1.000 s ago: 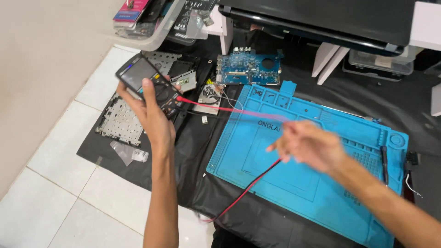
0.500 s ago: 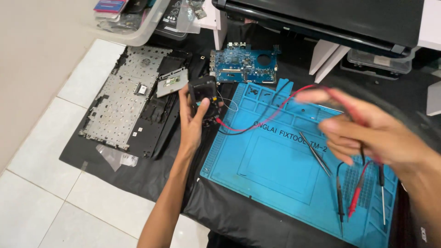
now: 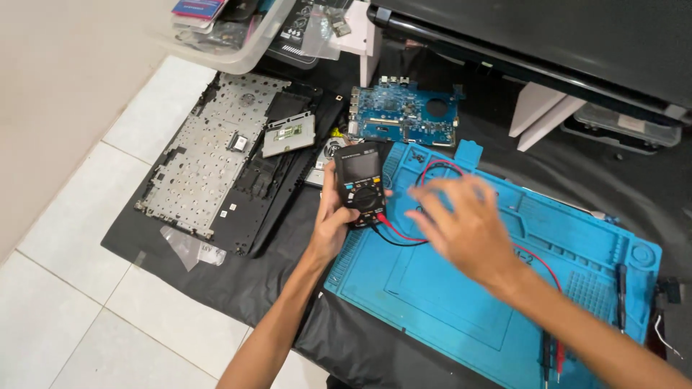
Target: The recorder uses a multimeter to test various points on a laptop motherboard.
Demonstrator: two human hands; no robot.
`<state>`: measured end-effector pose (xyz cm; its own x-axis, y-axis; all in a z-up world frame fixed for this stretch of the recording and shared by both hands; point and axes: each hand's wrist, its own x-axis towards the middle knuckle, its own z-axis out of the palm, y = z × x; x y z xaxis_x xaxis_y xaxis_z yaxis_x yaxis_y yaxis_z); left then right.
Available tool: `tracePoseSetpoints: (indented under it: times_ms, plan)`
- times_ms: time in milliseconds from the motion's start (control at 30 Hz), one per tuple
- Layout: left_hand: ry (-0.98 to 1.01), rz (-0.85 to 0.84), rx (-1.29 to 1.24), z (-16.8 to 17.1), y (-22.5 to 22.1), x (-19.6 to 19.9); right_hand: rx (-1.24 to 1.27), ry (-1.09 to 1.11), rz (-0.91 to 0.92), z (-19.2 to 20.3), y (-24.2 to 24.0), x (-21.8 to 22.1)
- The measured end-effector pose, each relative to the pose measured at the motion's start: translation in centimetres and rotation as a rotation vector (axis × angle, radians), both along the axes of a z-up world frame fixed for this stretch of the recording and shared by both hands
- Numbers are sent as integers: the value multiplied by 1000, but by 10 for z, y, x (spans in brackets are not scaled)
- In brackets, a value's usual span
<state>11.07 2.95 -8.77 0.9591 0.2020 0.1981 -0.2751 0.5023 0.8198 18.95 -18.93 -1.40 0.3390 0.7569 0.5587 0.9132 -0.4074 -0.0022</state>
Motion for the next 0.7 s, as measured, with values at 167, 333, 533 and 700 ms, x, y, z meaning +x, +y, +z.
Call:
tracePoseSetpoints:
  times_ms: [167,333,533,700]
  plan:
    - [-33,77,27,-20,-13,-2,130,50,189,-16,32,-8]
    - [-11,106,109,-14,-15,-3,180,22,187,-27,50,-5]
    - [74,164,139,-5,-16,-4,238,204,65,-34,62,-11]
    - [4,182,129,-3,-18,-4,293,292,54,-34,64,-14]
